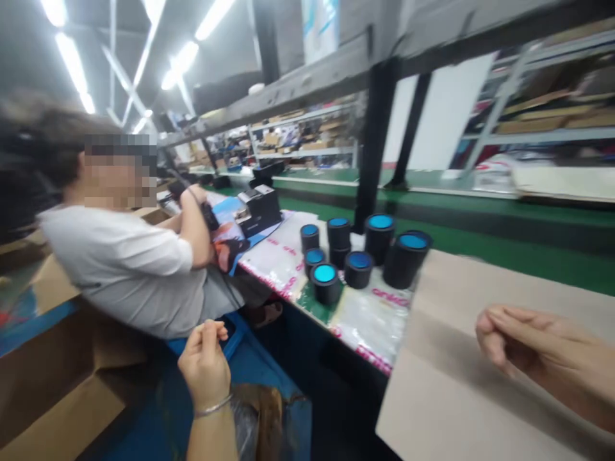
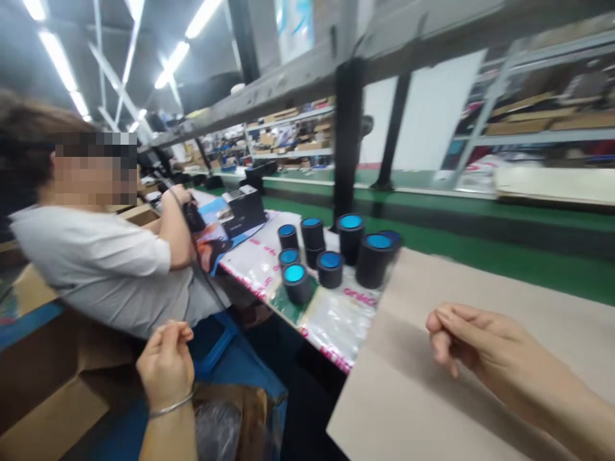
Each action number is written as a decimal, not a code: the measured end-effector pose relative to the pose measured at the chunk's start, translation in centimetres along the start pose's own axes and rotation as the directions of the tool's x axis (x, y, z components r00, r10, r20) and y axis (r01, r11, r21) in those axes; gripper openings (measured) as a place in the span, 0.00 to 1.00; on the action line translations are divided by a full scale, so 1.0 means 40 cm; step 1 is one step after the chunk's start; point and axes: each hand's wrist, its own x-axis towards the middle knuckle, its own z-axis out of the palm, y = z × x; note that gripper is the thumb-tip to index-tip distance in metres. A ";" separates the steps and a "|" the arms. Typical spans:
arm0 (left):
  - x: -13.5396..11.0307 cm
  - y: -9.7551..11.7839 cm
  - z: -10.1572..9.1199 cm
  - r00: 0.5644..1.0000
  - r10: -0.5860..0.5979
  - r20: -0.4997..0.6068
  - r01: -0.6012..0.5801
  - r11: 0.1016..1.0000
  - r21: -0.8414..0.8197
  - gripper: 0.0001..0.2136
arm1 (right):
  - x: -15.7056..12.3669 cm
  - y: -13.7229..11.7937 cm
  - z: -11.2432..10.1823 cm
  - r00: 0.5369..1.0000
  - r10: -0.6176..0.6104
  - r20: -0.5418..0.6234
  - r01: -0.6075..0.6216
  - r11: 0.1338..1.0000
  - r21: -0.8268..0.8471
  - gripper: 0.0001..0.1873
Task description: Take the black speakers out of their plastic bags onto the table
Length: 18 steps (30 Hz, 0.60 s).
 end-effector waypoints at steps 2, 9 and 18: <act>-0.055 0.140 0.101 0.976 0.155 0.152 -0.131 0.979 -0.156 0.15 | -0.039 -0.019 -0.074 0.999 -0.017 -0.033 0.018 1.000 0.024 0.52; -0.349 0.514 0.460 0.189 0.687 0.701 -0.241 0.725 -0.645 0.05 | -0.137 -0.042 -0.356 0.952 -0.296 -0.079 0.302 0.950 0.078 0.44; -0.705 0.672 0.813 -0.014 0.503 0.864 0.420 0.787 -0.452 0.07 | -0.186 -0.117 -0.548 0.684 -0.727 0.052 0.636 0.630 0.446 0.55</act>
